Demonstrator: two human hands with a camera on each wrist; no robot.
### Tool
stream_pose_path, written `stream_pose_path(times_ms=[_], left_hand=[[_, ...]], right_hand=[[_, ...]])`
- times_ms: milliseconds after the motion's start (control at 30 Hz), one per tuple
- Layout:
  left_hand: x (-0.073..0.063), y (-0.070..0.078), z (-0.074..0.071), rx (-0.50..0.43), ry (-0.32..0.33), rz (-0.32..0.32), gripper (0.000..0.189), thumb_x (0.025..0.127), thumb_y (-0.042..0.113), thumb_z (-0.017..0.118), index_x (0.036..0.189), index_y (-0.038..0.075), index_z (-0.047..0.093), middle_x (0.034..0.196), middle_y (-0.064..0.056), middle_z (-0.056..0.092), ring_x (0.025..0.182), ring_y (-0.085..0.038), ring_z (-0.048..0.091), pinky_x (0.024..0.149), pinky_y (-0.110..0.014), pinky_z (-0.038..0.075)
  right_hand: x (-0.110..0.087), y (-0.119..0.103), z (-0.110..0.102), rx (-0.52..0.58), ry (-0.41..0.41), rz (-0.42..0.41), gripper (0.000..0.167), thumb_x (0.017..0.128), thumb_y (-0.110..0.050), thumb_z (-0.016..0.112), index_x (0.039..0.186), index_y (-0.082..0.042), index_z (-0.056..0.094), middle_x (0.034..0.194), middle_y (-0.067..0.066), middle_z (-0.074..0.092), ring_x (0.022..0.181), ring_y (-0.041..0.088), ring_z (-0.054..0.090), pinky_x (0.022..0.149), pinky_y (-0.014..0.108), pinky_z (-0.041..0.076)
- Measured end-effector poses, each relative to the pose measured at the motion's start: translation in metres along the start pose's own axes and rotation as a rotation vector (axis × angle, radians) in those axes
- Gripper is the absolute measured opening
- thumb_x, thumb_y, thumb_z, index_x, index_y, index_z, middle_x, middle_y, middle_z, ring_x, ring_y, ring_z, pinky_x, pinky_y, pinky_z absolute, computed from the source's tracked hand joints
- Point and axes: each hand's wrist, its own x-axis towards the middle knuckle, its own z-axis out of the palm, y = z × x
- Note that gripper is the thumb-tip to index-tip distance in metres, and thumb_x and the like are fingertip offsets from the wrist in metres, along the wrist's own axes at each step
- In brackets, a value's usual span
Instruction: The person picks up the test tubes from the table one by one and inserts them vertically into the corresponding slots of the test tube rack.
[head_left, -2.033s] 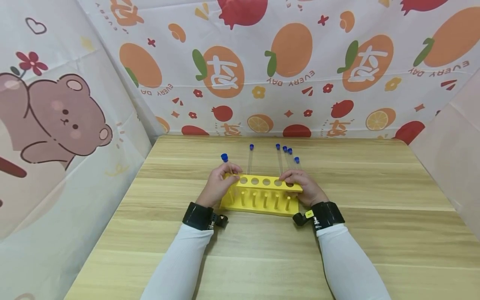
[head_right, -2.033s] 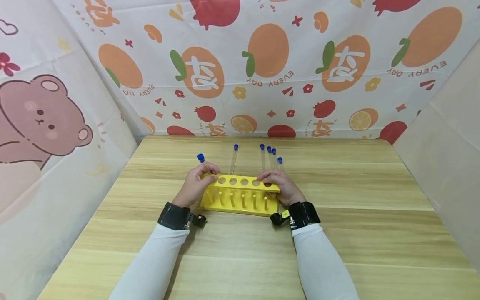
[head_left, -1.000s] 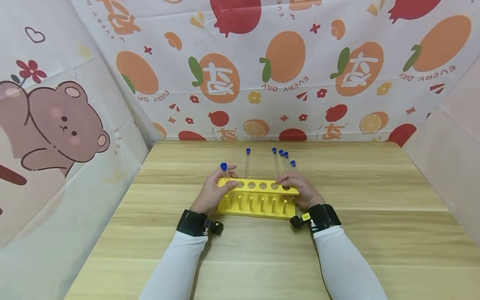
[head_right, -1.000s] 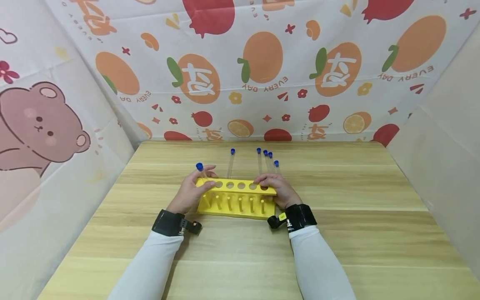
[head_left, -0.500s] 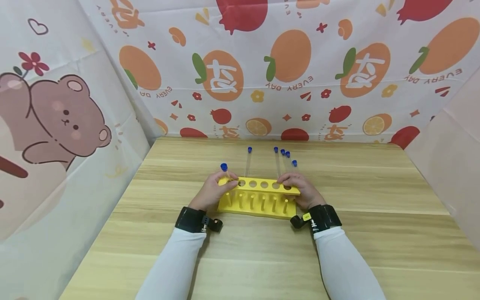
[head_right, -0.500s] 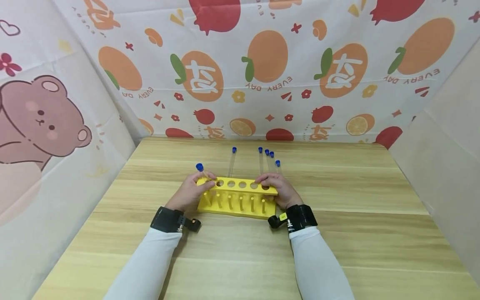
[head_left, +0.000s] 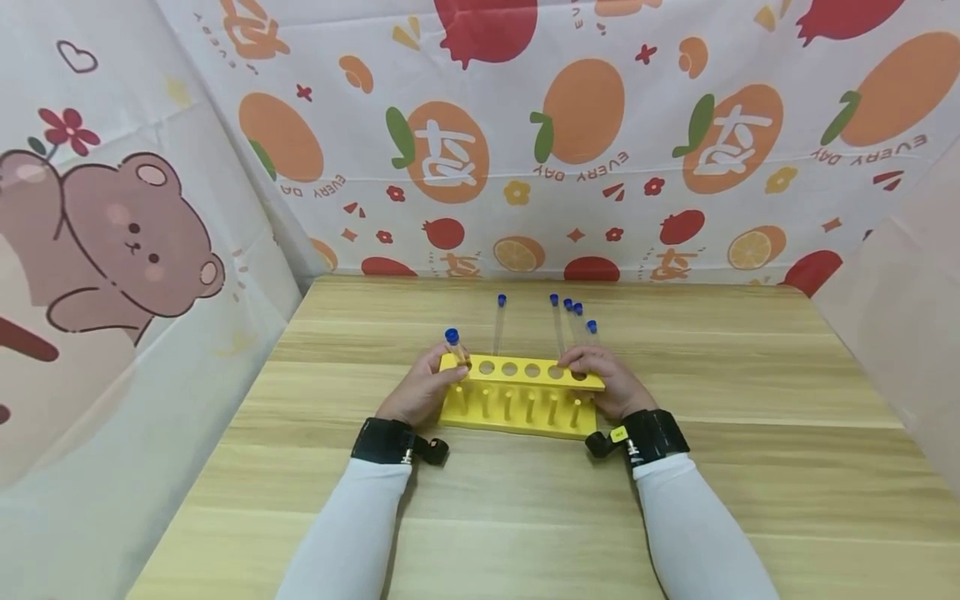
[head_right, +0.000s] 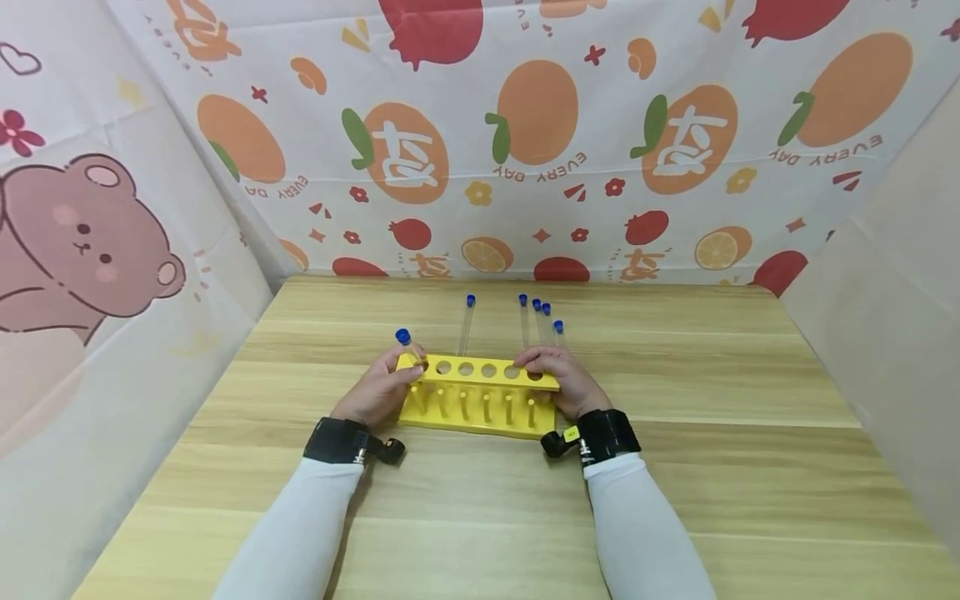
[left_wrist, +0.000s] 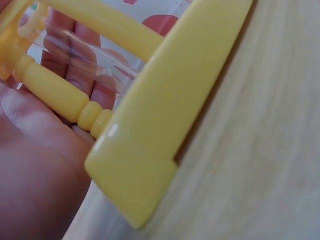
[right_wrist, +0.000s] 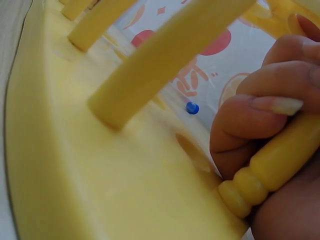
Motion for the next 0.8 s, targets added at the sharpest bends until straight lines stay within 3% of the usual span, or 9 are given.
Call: stream_pose_path(times_ms=[100,233,333,400,467,600,700,800], left_hand=[[-0.003,-0.002,-0.003,-0.040,-0.009,-0.001,0.019,0.094,0.002,0.055,0.105,0.018,0.056,0.111,0.002,0.050,0.106,-0.014,0.046,0.092,-0.027,0.038],[-0.006,-0.002,-0.005,-0.046,-0.021,-0.033,0.020,0.094,0.004,0.056,0.111,0.016,0.054,0.115,0.002,0.051,0.109,-0.014,0.048,0.097,-0.028,0.038],[-0.008,-0.001,-0.007,-0.038,-0.020,-0.057,0.022,0.094,0.005,0.057,0.112,0.016,0.053,0.116,0.002,0.053,0.110,-0.015,0.049,0.099,-0.030,0.038],[-0.008,0.000,-0.007,-0.035,-0.022,-0.065,0.023,0.093,0.005,0.058,0.112,0.016,0.054,0.116,0.002,0.053,0.111,-0.016,0.049,0.100,-0.032,0.036],[-0.008,0.000,-0.007,-0.036,-0.027,-0.069,0.023,0.092,0.005,0.059,0.111,0.016,0.055,0.116,0.001,0.053,0.113,-0.017,0.048,0.103,-0.034,0.034],[-0.009,0.000,-0.008,-0.028,-0.037,-0.086,0.022,0.091,0.007,0.061,0.110,0.016,0.055,0.118,0.000,0.052,0.116,-0.020,0.046,0.106,-0.037,0.031],[-0.010,-0.001,-0.008,-0.021,-0.035,-0.101,0.022,0.090,0.010,0.062,0.110,0.016,0.055,0.120,-0.001,0.051,0.117,-0.021,0.046,0.106,-0.037,0.030],[-0.009,0.000,-0.009,-0.027,-0.031,-0.094,0.023,0.090,0.011,0.063,0.111,0.017,0.056,0.121,-0.002,0.049,0.117,-0.020,0.045,0.106,-0.037,0.030]], right_hand=[[0.000,-0.002,0.000,-0.032,0.016,0.004,0.026,0.093,-0.008,0.051,0.090,-0.021,0.074,0.101,-0.005,0.063,0.076,0.009,0.054,0.068,0.022,0.048],[-0.003,-0.007,-0.003,-0.103,0.058,-0.013,0.023,0.095,-0.016,0.053,0.095,-0.023,0.075,0.107,-0.007,0.067,0.097,0.012,0.057,0.088,0.028,0.045],[-0.004,-0.011,-0.006,-0.140,0.118,-0.058,0.022,0.099,-0.025,0.053,0.102,-0.017,0.074,0.103,-0.004,0.069,0.101,0.014,0.059,0.094,0.028,0.044],[-0.006,-0.014,-0.012,-0.130,0.193,-0.119,0.027,0.100,-0.029,0.053,0.104,-0.010,0.072,0.095,-0.001,0.069,0.091,0.015,0.060,0.087,0.027,0.045],[-0.007,-0.014,-0.018,-0.100,0.287,-0.181,0.032,0.100,-0.030,0.054,0.104,-0.003,0.070,0.086,0.001,0.066,0.076,0.015,0.057,0.069,0.025,0.045],[-0.008,-0.013,-0.032,-0.050,0.459,-0.257,0.034,0.100,-0.028,0.055,0.105,0.003,0.066,0.080,-0.001,0.060,0.059,0.012,0.044,0.048,0.027,0.030],[-0.008,-0.011,-0.042,-0.075,0.522,-0.223,0.032,0.100,-0.025,0.058,0.116,0.003,0.061,0.096,0.000,0.059,0.058,0.009,0.040,0.046,0.024,0.029],[-0.004,-0.010,-0.050,-0.174,0.548,-0.149,0.043,0.099,-0.023,0.059,0.134,0.000,0.051,0.124,0.006,0.053,0.062,0.008,0.040,0.048,0.020,0.033]])
